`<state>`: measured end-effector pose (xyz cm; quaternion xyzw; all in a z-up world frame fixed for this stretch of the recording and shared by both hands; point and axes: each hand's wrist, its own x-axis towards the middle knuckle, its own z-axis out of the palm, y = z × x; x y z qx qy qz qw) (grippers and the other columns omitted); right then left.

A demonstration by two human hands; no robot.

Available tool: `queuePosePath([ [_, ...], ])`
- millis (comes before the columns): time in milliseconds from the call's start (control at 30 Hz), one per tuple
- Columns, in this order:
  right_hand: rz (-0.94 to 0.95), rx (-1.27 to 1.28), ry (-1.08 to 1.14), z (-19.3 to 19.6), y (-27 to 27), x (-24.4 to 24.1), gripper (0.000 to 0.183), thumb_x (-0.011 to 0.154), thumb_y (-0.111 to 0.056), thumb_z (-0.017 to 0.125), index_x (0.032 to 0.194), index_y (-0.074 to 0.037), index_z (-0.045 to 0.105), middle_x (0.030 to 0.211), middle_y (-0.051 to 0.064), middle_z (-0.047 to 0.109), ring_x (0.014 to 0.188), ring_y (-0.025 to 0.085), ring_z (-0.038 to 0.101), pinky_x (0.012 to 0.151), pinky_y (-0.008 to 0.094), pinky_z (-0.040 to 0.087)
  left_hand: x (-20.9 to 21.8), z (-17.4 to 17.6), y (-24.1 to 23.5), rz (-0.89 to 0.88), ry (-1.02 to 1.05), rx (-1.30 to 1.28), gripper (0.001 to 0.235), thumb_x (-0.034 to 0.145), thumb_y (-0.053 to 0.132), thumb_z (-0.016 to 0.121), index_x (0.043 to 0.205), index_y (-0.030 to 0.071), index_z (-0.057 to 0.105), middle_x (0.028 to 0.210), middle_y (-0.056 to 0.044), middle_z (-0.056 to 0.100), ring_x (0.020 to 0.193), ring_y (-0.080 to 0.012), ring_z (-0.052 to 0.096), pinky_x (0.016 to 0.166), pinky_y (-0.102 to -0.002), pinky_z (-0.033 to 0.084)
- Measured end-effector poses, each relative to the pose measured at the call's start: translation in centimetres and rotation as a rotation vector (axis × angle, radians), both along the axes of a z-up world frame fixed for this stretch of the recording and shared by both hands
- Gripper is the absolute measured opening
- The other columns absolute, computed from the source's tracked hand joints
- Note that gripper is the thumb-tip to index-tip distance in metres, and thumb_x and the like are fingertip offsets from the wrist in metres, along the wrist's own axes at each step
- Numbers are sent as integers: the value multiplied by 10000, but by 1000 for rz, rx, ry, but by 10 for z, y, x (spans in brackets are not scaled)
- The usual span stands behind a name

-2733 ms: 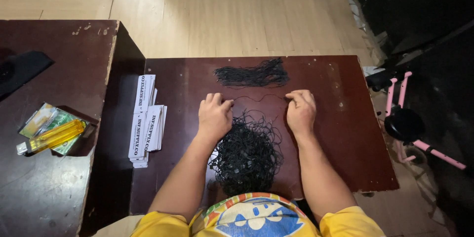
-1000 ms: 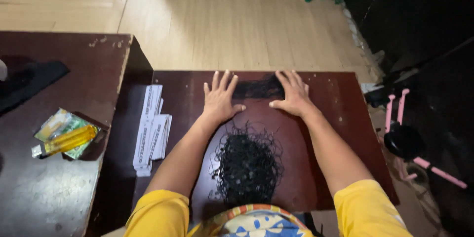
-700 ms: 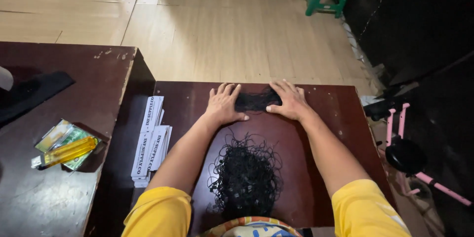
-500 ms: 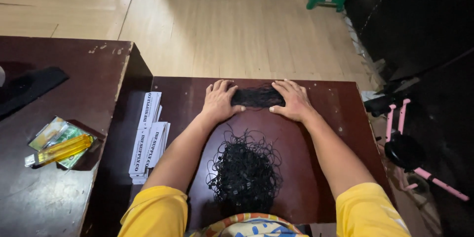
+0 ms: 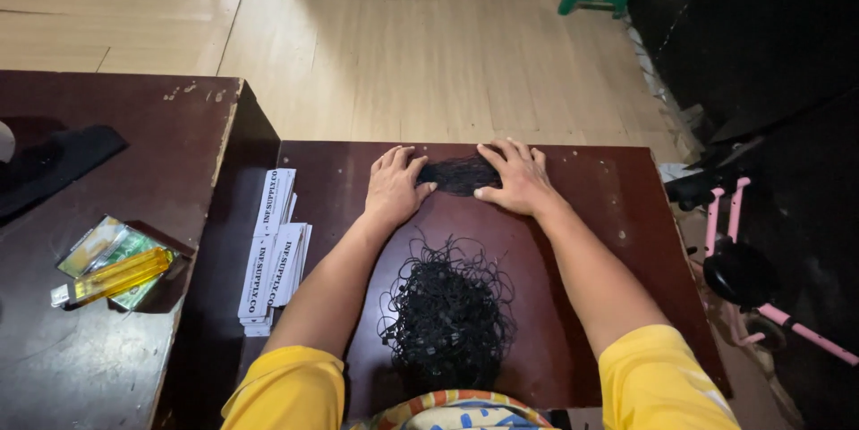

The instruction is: The person sits at a table and untangles a pile of black wires by hand. They repeatedly pick up sections of the tangled mass, separate individual strands, and lay them out on the table surface.

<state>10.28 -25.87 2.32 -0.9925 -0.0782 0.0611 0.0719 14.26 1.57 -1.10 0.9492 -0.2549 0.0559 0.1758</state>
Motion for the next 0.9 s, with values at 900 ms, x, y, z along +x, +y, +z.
queuePosePath([
  [900, -83, 828, -440, -39, -48, -31, 388, 1074, -215, 495, 1418, -85, 621, 1440, 153, 579, 1372, 352, 522, 1121, 465, 431, 17, -54, 1, 89, -162, -256, 409, 1000, 380, 646, 1361, 188, 643, 1366, -106, 616, 1357, -292, 557, 1112, -456, 450],
])
